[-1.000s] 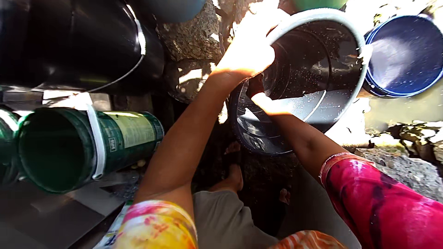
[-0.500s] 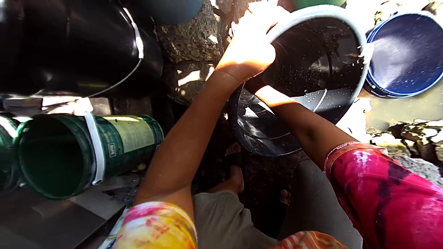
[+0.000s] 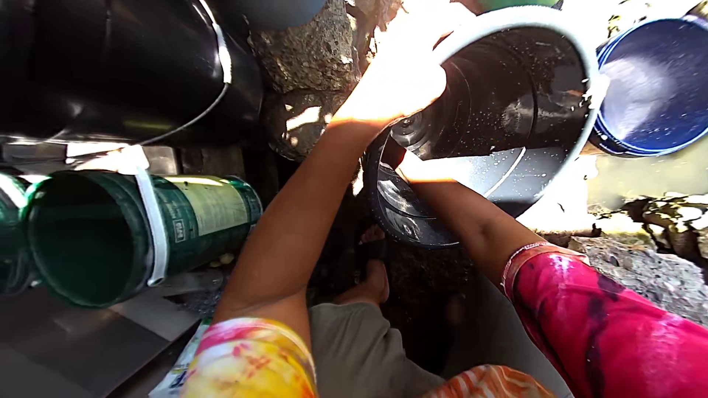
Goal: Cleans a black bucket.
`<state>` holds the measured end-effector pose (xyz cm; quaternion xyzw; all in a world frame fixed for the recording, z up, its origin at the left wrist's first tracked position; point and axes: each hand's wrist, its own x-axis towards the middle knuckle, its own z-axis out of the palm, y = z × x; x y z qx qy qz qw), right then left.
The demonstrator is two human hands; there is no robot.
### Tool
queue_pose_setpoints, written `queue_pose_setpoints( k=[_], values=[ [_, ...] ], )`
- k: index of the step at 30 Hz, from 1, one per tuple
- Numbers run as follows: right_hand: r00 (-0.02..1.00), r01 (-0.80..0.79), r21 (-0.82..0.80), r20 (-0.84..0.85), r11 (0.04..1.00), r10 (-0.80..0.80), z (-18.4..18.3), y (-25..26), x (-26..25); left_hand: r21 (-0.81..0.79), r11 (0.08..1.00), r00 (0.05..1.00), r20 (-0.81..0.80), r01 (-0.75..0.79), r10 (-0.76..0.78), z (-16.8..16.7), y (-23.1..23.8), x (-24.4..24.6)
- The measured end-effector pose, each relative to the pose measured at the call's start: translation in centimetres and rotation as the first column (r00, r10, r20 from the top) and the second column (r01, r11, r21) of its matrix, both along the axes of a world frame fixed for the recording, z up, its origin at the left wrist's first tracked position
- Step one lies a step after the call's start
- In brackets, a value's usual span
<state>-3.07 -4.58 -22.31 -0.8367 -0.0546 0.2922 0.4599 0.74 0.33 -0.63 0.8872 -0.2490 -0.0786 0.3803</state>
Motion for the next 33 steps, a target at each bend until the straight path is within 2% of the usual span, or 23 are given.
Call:
queue_pose_setpoints(
  k=[1,3,5,6,7,9,10,13,16,18,20,21,24,27,29,31,33],
  values=[
    [0.998,-0.036,-0.062,0.044,0.997,0.038,2.9,0.0,0.4,-0.007,1.000,1.000,0.010,0.015,-0.015,-0.1,0.1,0.0],
    [0.991,-0.021,-0.197,0.123,0.980,0.047,4.4,0.2,0.9,-0.018,0.999,1.000,0.009,0.026,-0.026,-0.3,0.2,-0.1],
    [0.974,0.041,-0.325,0.225,0.945,0.035,0.8,0.1,1.4,-0.004,1.000,1.000,0.008,0.012,-0.012,0.0,0.1,-0.1],
    [0.950,0.033,-0.368,0.300,0.929,0.085,-1.5,-0.7,1.0,0.015,1.000,1.000,0.001,0.004,-0.004,0.2,-0.1,-0.2],
    [0.921,-0.070,-0.395,0.327,0.916,0.211,-3.3,-2.0,0.4,0.030,1.000,1.000,-0.011,0.000,0.000,0.3,-0.1,-0.2],
    [0.799,-0.388,-0.515,0.224,0.764,0.557,-6.4,-5.0,-0.5,0.030,0.999,1.000,-0.021,0.014,-0.014,0.4,0.1,-0.3],
    [0.750,-0.463,-0.529,0.194,0.711,0.632,-7.4,-6.7,-0.8,0.024,0.999,0.999,-0.018,0.028,-0.028,0.3,0.3,-0.3],
    [0.794,-0.435,-0.465,0.205,0.771,0.572,-9.2,-11.3,-0.5,0.001,0.997,0.997,0.004,0.072,-0.072,0.0,0.5,-0.5],
    [0.860,-0.286,-0.524,0.229,0.802,0.456,-7.6,-12.8,0.3,0.031,0.997,0.998,-0.020,0.066,-0.066,0.1,0.3,-0.4],
    [0.975,-0.064,-0.574,0.138,0.816,0.174,-6.2,-11.3,0.3,0.035,0.998,0.998,-0.026,0.050,-0.050,0.3,0.1,-0.2],
    [0.987,0.158,-0.548,0.072,0.821,-0.141,-5.0,-8.6,0.4,0.047,0.998,0.999,-0.039,0.036,-0.034,0.6,0.1,0.0],
    [0.985,0.168,-0.535,0.049,0.828,-0.168,-4.7,-7.3,0.0,0.049,0.998,0.999,-0.038,0.029,-0.027,0.6,0.0,0.0],
    [0.999,0.026,-0.444,0.047,0.896,-0.006,-2.8,-3.9,0.2,0.037,0.999,1.000,-0.020,0.016,-0.015,0.4,-0.4,0.2],
    [0.971,-0.044,-0.368,0.204,0.929,0.127,0.7,-3.2,1.9,0.050,0.998,1.000,-0.023,0.021,-0.020,0.3,-0.3,0.2],
    [0.949,-0.037,-0.431,0.269,0.902,0.168,1.9,-4.7,4.3,0.029,0.999,0.999,-0.019,0.039,-0.039,0.3,0.0,0.2],
    [0.961,-0.062,-0.544,0.194,0.837,0.198,4.0,-6.6,6.3,-0.007,0.999,0.999,0.010,0.042,-0.042,-0.1,0.5,0.1],
    [0.968,-0.061,-0.598,0.158,0.799,0.193,2.1,-8.2,6.0,-0.023,0.999,0.999,0.007,0.039,-0.039,-0.1,0.6,0.0]
  ],
)
